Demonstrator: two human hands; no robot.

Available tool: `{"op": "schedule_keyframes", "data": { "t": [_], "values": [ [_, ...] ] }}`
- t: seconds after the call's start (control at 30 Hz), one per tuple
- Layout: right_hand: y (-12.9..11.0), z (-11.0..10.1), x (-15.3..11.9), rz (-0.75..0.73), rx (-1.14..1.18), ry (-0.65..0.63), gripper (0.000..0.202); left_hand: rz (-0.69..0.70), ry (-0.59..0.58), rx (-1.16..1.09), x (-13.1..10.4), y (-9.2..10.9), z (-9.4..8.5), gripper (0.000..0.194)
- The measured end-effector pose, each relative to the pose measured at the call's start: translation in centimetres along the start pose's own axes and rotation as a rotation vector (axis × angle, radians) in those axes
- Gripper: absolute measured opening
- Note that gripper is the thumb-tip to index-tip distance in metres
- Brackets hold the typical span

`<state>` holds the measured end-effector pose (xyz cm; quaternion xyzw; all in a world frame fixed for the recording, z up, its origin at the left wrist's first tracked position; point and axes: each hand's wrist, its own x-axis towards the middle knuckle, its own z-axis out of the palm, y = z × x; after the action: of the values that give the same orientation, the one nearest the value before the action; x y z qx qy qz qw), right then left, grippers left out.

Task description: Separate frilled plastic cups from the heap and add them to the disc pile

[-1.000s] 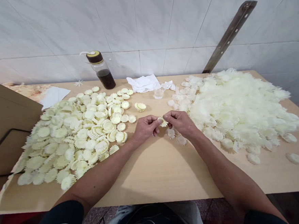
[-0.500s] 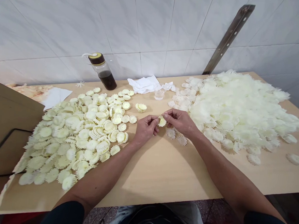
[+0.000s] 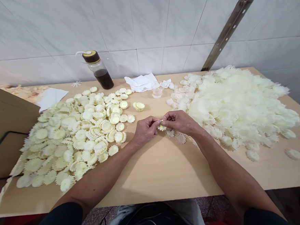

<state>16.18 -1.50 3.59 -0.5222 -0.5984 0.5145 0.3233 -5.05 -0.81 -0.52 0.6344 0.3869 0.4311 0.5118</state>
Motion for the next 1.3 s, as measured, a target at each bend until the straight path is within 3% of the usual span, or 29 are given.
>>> {"op": "schedule_keyframes", "data": {
  "t": [0.13, 0.43, 0.57, 0.67, 0.77, 0.9, 1.3],
  "values": [
    [-0.4, 1.0, -0.1, -0.011, 0.009, 0.042, 0.047, -0.065, 0.011, -0.058, 0.1, 0.3, -0.1, 0.044],
    [-0.3, 1.7, 0.5, -0.007, 0.372, 0.06, 0.055, -0.162, 0.031, -0.217, 0.9, 0.4, -0.5, 0.048],
    [0.0, 1.7, 0.6, -0.028, 0.308, 0.154, 0.059, -0.139, 0.101, -0.228, 1.0, 0.2, -0.4, 0.044],
    [0.1, 2.6, 0.4, -0.001, 0.2, 0.136, 0.058, -0.089, 0.178, -0.207, 0.9, 0.4, -0.2, 0.042],
    [-0.2, 3.7, 0.2, 0.009, 0.149, 0.21, 0.054, -0.041, 0.215, -0.177, 0.7, 0.7, 0.0, 0.041],
    [-1.1, 4.3, -0.2, -0.007, 0.092, 0.305, 0.047, -0.031, 0.211, -0.144, 0.4, 0.9, 0.3, 0.041],
    [-0.2, 4.4, -0.1, -0.01, 0.021, 0.336, 0.042, -0.088, 0.186, -0.192, -0.1, 1.2, 0.9, 0.052]
  ]
}}
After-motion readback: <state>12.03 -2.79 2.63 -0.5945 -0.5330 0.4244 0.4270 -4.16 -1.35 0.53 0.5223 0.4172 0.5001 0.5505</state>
